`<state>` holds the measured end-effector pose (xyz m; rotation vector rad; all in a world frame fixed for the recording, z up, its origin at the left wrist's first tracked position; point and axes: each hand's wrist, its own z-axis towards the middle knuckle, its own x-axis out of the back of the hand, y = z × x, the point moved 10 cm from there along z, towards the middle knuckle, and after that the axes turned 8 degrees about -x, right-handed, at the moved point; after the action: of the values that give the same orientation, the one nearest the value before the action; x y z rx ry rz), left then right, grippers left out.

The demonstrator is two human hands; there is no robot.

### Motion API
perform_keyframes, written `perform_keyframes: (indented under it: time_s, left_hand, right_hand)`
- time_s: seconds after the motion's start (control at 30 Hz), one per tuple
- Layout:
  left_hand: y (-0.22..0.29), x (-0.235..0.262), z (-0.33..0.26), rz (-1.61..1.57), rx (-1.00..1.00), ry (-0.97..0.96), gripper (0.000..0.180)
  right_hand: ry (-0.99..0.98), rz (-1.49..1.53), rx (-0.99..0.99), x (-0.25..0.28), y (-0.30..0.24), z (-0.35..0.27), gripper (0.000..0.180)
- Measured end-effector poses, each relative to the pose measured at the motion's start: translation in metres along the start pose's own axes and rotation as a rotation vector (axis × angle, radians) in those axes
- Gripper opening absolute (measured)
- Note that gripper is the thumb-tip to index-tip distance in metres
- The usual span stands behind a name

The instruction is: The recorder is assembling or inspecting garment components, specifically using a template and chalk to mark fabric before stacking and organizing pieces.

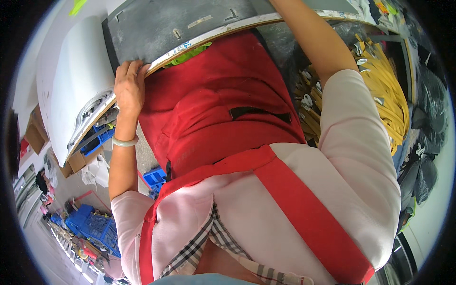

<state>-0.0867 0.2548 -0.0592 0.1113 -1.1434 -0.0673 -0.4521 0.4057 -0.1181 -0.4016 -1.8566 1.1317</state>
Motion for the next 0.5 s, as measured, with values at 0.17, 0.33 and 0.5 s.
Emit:
perform_keyframes:
  time_s: [0.17, 0.33, 0.5]
  left_hand:
    - [0.001, -0.003, 0.003, -0.021, 0.003, 0.005, 0.017]
    - [-0.001, 0.003, 0.002, -0.021, 0.038, -0.023, 0.015]
    - [0.016, -0.026, 0.042, -0.201, 0.003, -0.028, 0.014]
  right_hand:
    - [0.026, -0.047, 0.018, 0.007, 0.005, 0.001, 0.034]
    - [0.080, -0.127, 0.017, -0.001, -0.002, -0.004, 0.035]
    - [0.017, -0.117, 0.041, -0.009, -0.011, -0.012, 0.030]
